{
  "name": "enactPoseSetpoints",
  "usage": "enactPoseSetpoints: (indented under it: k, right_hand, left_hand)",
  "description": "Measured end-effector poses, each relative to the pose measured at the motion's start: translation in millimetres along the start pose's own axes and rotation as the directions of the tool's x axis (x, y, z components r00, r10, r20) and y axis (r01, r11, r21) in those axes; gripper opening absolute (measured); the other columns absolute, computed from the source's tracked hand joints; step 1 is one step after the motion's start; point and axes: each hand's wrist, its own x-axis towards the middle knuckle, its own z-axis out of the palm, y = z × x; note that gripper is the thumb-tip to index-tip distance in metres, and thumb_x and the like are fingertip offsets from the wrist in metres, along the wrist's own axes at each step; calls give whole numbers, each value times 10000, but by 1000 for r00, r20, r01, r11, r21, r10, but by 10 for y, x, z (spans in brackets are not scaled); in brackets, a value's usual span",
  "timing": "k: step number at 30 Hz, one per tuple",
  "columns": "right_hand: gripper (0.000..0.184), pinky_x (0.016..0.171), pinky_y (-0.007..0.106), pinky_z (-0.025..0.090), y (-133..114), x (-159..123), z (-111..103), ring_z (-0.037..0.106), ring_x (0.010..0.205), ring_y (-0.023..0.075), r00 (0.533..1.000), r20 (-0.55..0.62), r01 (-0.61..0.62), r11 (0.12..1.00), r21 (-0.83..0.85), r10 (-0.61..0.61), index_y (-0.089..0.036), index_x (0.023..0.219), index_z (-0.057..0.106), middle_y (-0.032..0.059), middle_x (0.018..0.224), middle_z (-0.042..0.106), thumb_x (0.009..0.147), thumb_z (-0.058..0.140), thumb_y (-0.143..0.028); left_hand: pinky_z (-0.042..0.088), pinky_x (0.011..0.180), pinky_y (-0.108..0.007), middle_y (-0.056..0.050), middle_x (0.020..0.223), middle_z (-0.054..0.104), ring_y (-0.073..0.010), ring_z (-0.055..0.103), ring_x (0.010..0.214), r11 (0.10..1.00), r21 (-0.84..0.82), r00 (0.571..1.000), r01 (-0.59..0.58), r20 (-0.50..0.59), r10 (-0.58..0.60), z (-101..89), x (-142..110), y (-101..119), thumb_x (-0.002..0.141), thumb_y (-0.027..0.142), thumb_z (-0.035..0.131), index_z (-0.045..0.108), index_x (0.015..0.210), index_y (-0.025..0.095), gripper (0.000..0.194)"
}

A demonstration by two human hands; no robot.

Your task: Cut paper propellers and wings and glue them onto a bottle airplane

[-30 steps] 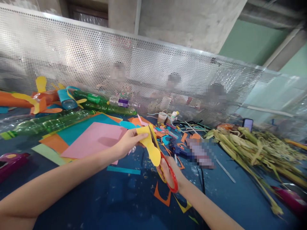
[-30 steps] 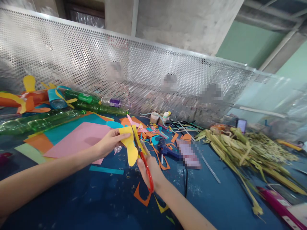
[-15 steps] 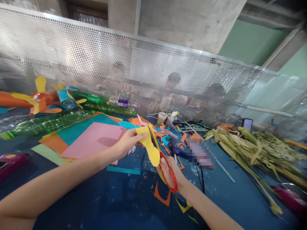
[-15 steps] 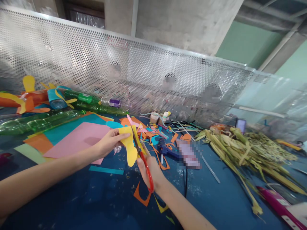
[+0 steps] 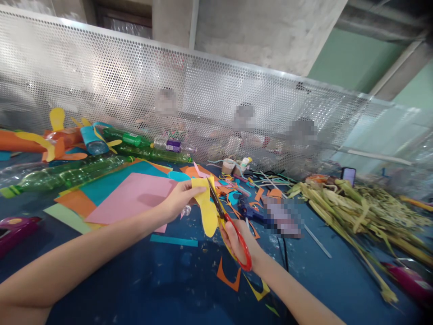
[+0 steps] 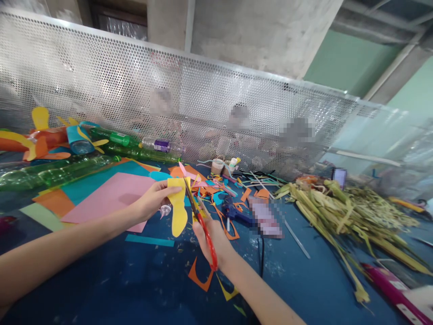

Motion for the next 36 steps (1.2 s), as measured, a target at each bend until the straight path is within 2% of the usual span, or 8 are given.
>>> enactPoseSetpoints:
  k: [13,18,24,30,36]
  right_hand:
    - [475,385,235,267,56,20,-13,381,406,111,1000,-5,-4,999,-39,4,-217,578,369,-17,446,385,899,257,-549]
    - [490,372,229,333,42,5,6,410,380,111,996,7,-89,995,44,89,-217,590,384,-19,452,398,870,264,-600]
    - [542,516,281,497,12,3,24,570,507,150,992,89,-99,980,172,84,-190,595,471,54,590,554,856,269,-621]
    - [557,588,312,531,-80,12,12,588,579,162,991,89,-112,969,220,95,-186,666,479,57,646,570,830,250,-667]
    - [591,621,308,522,-107,12,-10,597,637,174,993,98,-83,988,127,71,-176,646,504,77,679,575,848,214,-650]
  left_hand:
    - [442,549,-214,-22,670,650,-108,569,561,1000,27,999,-1,-33,2,-17,12,10,703,285,669,654,760,132,164]
    - [437,547,-211,-6,677,636,-104,569,571,999,39,1000,-8,-13,9,-18,24,-5,713,317,666,641,789,140,194]
    - [426,535,-197,-10,724,630,-108,573,603,993,109,998,-54,-26,57,-38,42,-37,738,393,636,603,853,159,263]
    - [427,557,-208,-33,740,644,-122,581,623,979,197,999,-43,-22,49,-14,25,-16,738,403,627,615,826,145,273]
    - [446,608,-228,-42,797,672,-146,604,681,960,266,996,-89,14,88,-4,-7,-40,750,386,615,648,835,145,258]
